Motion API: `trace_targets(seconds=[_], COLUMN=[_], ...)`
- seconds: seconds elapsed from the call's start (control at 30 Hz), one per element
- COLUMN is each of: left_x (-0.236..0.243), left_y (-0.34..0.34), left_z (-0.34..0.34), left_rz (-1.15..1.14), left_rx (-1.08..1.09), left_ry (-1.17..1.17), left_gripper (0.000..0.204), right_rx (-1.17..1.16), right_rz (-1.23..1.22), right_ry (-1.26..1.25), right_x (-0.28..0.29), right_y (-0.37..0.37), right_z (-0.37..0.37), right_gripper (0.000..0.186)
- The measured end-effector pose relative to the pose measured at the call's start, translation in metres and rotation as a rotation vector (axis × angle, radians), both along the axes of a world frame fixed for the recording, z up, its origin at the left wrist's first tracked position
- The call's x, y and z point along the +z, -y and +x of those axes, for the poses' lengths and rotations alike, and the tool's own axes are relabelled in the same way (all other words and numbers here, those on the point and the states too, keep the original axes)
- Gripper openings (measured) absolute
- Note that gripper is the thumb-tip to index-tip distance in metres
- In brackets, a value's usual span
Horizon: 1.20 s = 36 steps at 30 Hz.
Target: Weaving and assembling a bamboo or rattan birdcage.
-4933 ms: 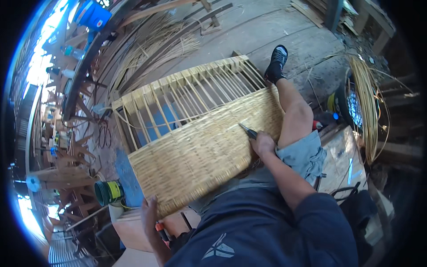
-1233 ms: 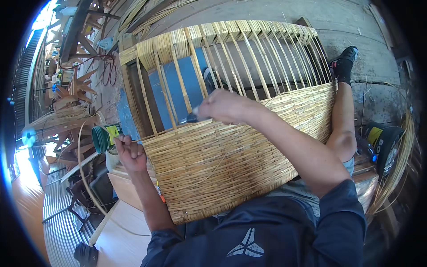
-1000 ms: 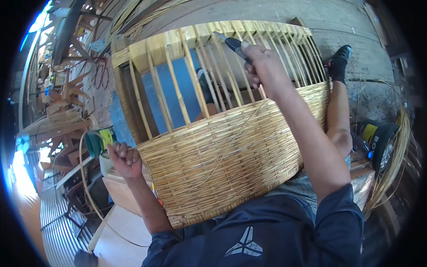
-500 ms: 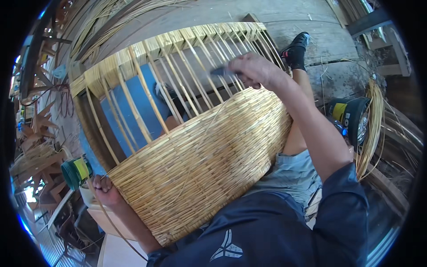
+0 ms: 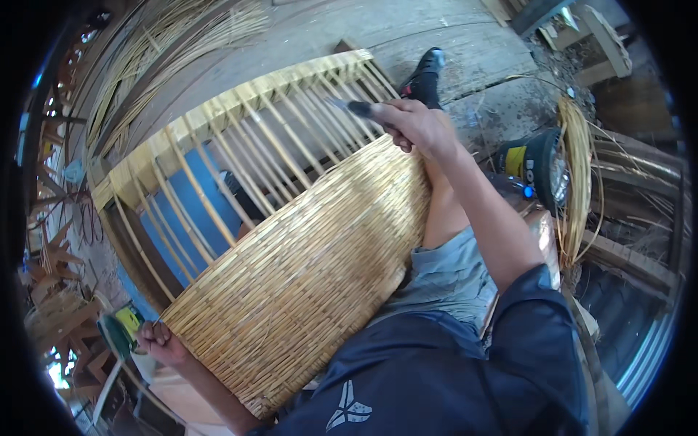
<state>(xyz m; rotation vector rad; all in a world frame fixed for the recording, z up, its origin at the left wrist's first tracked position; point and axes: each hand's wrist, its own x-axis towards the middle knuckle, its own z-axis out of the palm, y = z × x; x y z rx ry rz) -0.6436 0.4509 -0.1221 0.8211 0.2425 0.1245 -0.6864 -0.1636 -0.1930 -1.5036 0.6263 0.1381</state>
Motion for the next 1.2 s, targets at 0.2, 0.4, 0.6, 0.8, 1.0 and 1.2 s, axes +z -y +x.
trace_targets(seconds=[0.2,0.4,0.6,0.8,1.0,1.2], left_x=[0.031,0.093,0.125,0.226,0.327,0.302], left_y=[-0.045,-0.165,-0.298,-0.291,-0.246,-0.264], left_z=[0.022,0.055,0.045,0.044,0.05,0.055], left_rz=[0.691,0.862,0.152,0.341,1.075,2.217], left_rx=[0.026,0.452,0.733,0.649,1.028,1.111], left_ry=[-0.165,-0.287,-0.439,-0.031,0.174,-0.059], left_gripper=[0.031,0.028,0.023,0.01,0.013,0.051], right_rx=[-0.345,0.666,-0.223,0.259,0.766,0.748], right_rz=[-0.739,-1.383,-0.82,-0.588,-0.404,-0.461], right_ry=[-0.246,-0.667,-0.189,0.361,0.68,0.676], right_x=[-0.154,-0.267,-0.179,-0.017,0.051,0.068], right_y=[0.147,0.197,0.142,-0.09,-0.341,-0.379], right_z=[-0.162,-0.246,-0.175,0.012,0.046,0.043], right_gripper=[0.023,0.04,0.038,0.034,0.026,0.03])
